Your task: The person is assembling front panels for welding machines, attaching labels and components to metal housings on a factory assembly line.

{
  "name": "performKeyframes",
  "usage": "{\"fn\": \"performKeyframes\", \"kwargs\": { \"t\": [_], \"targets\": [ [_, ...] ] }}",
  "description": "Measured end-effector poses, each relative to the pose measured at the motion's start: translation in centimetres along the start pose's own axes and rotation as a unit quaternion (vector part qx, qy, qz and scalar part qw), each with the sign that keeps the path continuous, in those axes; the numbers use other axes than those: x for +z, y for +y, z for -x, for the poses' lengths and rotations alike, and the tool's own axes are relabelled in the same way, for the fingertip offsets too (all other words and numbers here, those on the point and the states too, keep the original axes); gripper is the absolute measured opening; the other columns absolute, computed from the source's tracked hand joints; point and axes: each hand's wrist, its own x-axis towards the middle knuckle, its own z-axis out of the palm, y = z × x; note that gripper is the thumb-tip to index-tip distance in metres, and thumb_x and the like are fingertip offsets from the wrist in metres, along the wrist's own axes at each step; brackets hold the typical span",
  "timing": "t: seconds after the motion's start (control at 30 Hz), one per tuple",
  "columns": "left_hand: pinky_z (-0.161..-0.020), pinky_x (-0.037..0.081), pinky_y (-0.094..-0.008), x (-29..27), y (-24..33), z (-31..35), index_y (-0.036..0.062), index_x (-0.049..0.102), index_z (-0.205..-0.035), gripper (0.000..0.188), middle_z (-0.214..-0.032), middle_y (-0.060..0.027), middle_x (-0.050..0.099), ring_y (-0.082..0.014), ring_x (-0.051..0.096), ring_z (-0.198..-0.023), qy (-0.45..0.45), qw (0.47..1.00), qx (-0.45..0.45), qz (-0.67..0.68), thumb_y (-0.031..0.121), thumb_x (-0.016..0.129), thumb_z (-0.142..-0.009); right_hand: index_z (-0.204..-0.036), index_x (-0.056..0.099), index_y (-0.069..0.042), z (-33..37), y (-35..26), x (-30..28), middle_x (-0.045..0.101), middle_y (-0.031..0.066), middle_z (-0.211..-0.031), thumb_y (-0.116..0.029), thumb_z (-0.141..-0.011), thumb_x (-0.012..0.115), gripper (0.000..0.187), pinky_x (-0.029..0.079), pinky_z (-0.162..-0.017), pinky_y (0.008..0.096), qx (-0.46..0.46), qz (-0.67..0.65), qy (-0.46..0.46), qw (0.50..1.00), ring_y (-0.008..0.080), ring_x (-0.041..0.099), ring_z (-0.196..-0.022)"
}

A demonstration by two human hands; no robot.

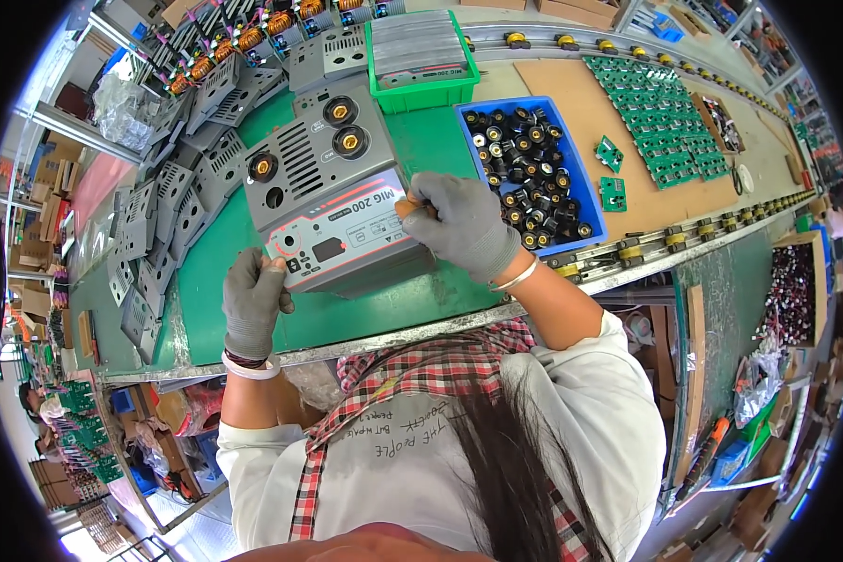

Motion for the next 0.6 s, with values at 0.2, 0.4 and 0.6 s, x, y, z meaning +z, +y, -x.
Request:
{"fn": "performKeyframes", "kwargs": {
  "t": [0.2,0.4,0.6],
  "targets": [
    [-0.04,0.039,-0.0275,-0.2,0.1,-0.2,0.0019,0.048,-0.072,0.024,-0.054,-0.004,0.051,-0.0122,0.051,-0.044,-0.015,1.0,-0.01,-0.021,0.019,0.06,-0.082,-0.062,0.046,-0.005,-0.3,-0.1,-0.2,0.045,0.0084,-0.055,-0.018,-0.071,0.066,0.026,0.036,-0.042,0.0317,-0.105,0.094,0.049,0.989,0.024,0.046,-0.046],
    [-0.051,0.044,-0.0404,-1.1,1.6,0.2,0.0036,0.054,-0.084,0.029,-0.071,-0.0166,0.059,-0.0346,0.058,-0.06,0.068,0.881,0.128,-0.45,0.03,0.063,-0.079,-0.072,0.056,-0.007,-1.1,-0.4,-2.1,0.051,0.0061,-0.057,-0.03,-0.069,0.07,0.028,0.04,-0.045,0.0318,-0.043,0.206,-0.005,0.978,0.0218,0.052,-0.048],
    [-0.068,0.045,-0.0411,0.8,-0.9,-0.5,-0.0013,0.053,-0.105,0.038,-0.098,-0.0221,0.057,-0.0369,0.057,-0.081,0.093,0.928,0.199,-0.3,0.026,0.06,-0.08,-0.101,0.053,-0.005,0.3,-0.8,-0.8,0.056,0.0123,-0.076,-0.033,-0.076,0.061,0.039,0.045,-0.055,0.0365,-0.011,0.087,-0.02,0.996,0.0305,0.057,-0.067]
  ]
}}
